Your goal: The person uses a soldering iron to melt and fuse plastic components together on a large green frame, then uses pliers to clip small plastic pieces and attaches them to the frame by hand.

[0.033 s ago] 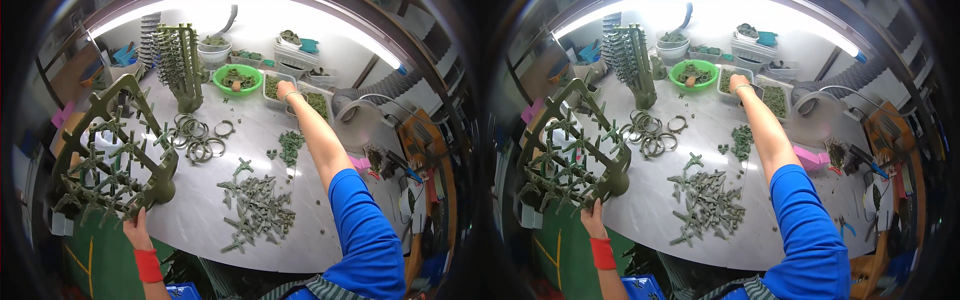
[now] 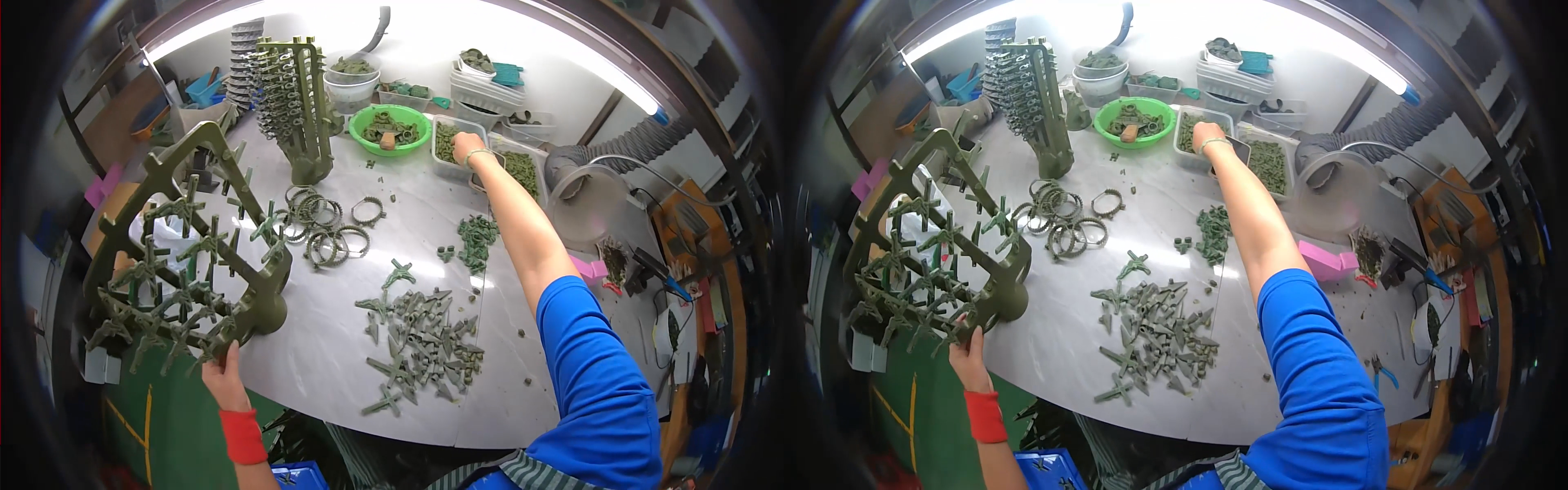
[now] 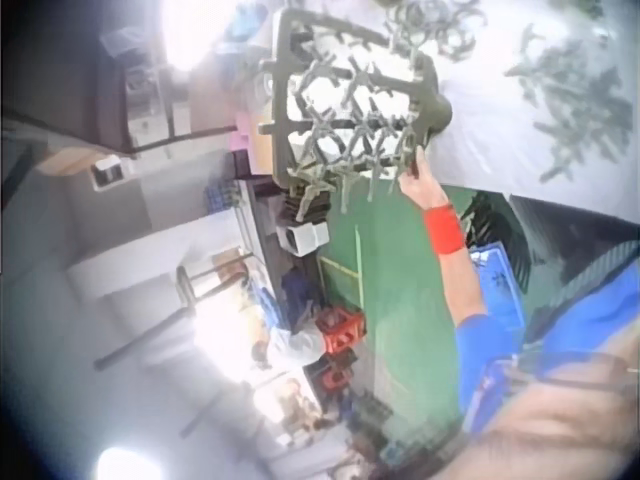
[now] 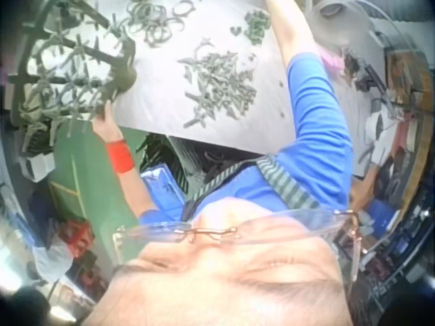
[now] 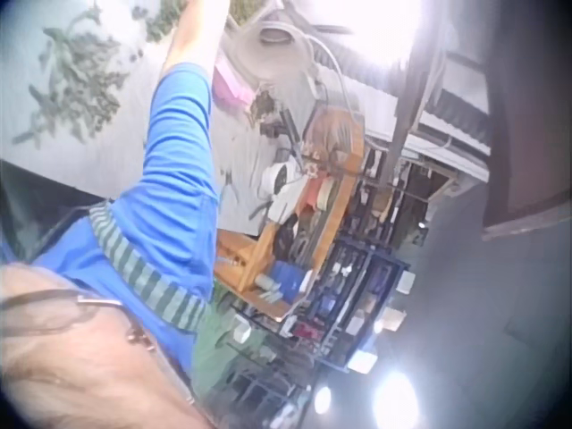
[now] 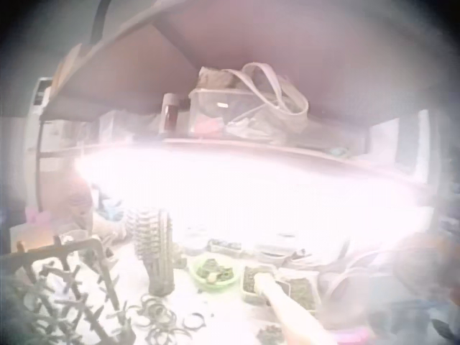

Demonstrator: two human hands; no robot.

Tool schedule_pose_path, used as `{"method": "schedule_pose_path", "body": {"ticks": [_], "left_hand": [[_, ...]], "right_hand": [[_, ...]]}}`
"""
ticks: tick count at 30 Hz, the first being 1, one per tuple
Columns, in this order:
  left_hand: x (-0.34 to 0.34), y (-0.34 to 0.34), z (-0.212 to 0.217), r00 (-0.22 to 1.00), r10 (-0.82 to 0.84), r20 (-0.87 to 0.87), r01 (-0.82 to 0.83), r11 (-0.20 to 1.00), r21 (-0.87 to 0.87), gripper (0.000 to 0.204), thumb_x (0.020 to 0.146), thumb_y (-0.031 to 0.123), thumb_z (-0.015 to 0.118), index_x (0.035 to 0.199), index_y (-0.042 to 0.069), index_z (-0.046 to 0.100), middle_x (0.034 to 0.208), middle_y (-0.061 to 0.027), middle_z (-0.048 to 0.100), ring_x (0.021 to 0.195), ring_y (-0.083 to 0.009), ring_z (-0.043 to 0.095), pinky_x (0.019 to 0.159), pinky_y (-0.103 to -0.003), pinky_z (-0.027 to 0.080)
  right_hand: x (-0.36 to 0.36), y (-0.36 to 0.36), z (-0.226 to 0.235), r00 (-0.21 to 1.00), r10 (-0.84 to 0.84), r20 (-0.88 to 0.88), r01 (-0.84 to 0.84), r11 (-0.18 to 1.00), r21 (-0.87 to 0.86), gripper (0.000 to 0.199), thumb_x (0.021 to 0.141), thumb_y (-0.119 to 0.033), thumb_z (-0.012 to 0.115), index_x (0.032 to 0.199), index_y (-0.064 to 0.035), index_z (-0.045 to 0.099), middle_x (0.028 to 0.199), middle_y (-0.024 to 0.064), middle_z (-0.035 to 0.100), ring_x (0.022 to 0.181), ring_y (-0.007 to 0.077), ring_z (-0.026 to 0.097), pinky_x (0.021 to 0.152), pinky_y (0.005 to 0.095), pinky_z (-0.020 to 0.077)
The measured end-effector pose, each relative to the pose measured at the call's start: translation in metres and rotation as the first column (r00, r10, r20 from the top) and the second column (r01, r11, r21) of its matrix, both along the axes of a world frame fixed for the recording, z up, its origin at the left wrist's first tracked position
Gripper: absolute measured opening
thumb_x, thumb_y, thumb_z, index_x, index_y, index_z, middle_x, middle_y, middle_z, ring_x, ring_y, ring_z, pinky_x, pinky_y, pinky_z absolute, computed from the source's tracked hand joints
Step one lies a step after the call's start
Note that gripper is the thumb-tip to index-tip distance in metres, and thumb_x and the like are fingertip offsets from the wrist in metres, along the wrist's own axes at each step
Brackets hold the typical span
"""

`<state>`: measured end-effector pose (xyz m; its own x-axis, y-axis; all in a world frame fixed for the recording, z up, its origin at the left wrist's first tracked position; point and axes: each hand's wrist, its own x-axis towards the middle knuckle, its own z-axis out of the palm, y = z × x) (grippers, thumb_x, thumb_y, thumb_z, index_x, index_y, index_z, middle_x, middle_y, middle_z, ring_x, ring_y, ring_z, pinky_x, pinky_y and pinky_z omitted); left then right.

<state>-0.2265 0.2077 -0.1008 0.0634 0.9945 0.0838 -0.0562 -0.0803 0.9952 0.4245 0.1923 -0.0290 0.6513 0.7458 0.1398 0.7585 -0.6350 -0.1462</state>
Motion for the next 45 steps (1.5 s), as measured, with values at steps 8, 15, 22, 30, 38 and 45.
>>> {"method": "schedule_pose_path", "body": {"ticks": [8, 15, 22, 30, 38, 45], "left_hand": [[-0.026, -0.068, 0.004, 0.968, 0.129, -0.215, -0.112, 0.99, 0.091, 0.045, 0.095, -0.003, 0.057, 0.138, -0.001, 0.046, 0.13, -0.0184, 0.055, 0.119, -0.0262, 0.057, 0.099, -0.036, 0.047], [0.008, -0.153, 0.039, 0.856, 0.137, -0.499, -0.032, 0.976, 0.214, 0.029, 0.096, 0.007, 0.065, 0.123, -0.002, 0.06, 0.11, -0.0164, 0.067, 0.099, -0.025, 0.065, 0.09, -0.034, 0.053], [0.085, -0.194, 0.084, 0.882, -0.187, -0.433, 0.347, 0.88, 0.326, 0.023, 0.098, 0.004, 0.059, 0.12, -0.004, 0.061, 0.111, -0.0155, 0.066, 0.096, -0.0203, 0.063, 0.082, -0.029, 0.052], [0.198, -0.274, 0.104, 0.549, -0.628, -0.551, 0.821, 0.528, 0.216, 0.024, 0.098, 0.003, 0.058, 0.121, -0.001, 0.061, 0.114, -0.0139, 0.066, 0.097, -0.0187, 0.063, 0.082, -0.028, 0.052], [0.284, -0.369, 0.103, 0.316, -0.66, -0.682, 0.939, 0.322, 0.123, 0.024, 0.098, 0.003, 0.058, 0.122, 0.001, 0.061, 0.116, -0.0134, 0.066, 0.098, -0.0182, 0.064, 0.082, -0.028, 0.053], [0.338, -0.414, 0.099, 0.204, -0.608, -0.767, 0.955, 0.295, 0.021, 0.025, 0.098, 0.003, 0.058, 0.123, 0.003, 0.062, 0.118, -0.013, 0.066, 0.098, -0.0178, 0.064, 0.082, -0.028, 0.053]], "right_hand": [[-0.002, 0.001, -0.011, 0.977, 0.175, 0.118, -0.163, 0.981, -0.106, 0.019, 0.082, -0.004, 0.058, 0.093, 0.0021, 0.073, 0.101, 0.0278, 0.069, 0.1, 0.0406, 0.068, 0.086, 0.0474, 0.0563], [-0.07, -0.076, 0.037, 0.918, 0.36, 0.166, -0.366, 0.931, 0.009, 0.014, 0.077, -0.012, 0.062, 0.087, -0.0034, 0.068, 0.094, 0.0184, 0.069, 0.093, 0.0357, 0.067, 0.083, 0.0465, 0.0556], [-0.162, -0.382, 0.136, 0.851, 0.409, 0.329, -0.518, 0.753, 0.406, 0.013, 0.087, -0.018, 0.064, 0.09, -0.0061, 0.067, 0.085, 0.0143, 0.064, 0.081, 0.0349, 0.066, 0.074, 0.0449, 0.0541], [-0.122, -0.82, 0.185, 0.743, -0.643, 0.185, 0.564, 0.751, 0.344, 0.023, 0.087, -0.027, 0.062, 0.098, -0.0102, 0.072, 0.092, 0.0143, 0.072, 0.085, 0.0353, 0.068, 0.077, 0.0448, 0.0539], [-0.016, -1.142, 0.111, 0.13, -0.99, -0.053, 0.972, 0.116, 0.205, 0.034, 0.089, -0.025, 0.058, 0.107, -0.0002, 0.072, 0.114, 0.0247, 0.068, 0.108, 0.0422, 0.064, 0.094, 0.0462, 0.0521], [0.042, -1.199, 0.053, -0.168, -0.983, -0.074, 0.95, -0.181, 0.253, 0.036, 0.092, -0.019, 0.055, 0.122, -0.0016, 0.066, 0.134, 0.0238, 0.056, 0.129, 0.0406, 0.049, 0.107, 0.0496, 0.0401]]}}
